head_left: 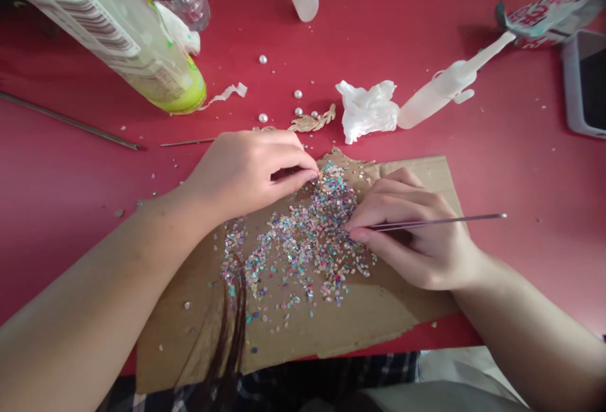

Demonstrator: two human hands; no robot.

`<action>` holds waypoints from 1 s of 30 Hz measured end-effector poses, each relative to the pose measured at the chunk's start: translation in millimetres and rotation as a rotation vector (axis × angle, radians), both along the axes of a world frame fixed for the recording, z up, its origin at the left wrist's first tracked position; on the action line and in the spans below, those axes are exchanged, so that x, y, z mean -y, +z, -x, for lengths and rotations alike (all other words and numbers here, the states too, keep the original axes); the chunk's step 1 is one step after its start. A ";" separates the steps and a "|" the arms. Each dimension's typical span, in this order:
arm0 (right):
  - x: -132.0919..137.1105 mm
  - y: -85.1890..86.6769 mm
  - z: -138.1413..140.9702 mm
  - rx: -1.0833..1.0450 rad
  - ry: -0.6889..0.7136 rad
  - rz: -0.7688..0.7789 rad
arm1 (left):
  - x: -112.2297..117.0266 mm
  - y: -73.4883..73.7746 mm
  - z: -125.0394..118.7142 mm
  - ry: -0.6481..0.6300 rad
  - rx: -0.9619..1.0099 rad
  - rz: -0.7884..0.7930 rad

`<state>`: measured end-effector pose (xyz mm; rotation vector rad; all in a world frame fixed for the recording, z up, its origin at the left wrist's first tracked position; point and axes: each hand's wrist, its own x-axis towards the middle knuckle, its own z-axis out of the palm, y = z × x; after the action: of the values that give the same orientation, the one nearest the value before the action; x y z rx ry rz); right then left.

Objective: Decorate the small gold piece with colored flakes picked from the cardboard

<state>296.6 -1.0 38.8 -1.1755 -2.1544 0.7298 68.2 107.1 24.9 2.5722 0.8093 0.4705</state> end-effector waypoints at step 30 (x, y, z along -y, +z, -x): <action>0.6 -1.3 1.7 0.004 -0.015 0.039 | -0.4 -0.3 -0.8 0.010 0.008 0.021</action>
<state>294.9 -1.6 37.5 -1.2128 -2.1408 0.7663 69.0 107.5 24.6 2.5470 0.8203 0.4722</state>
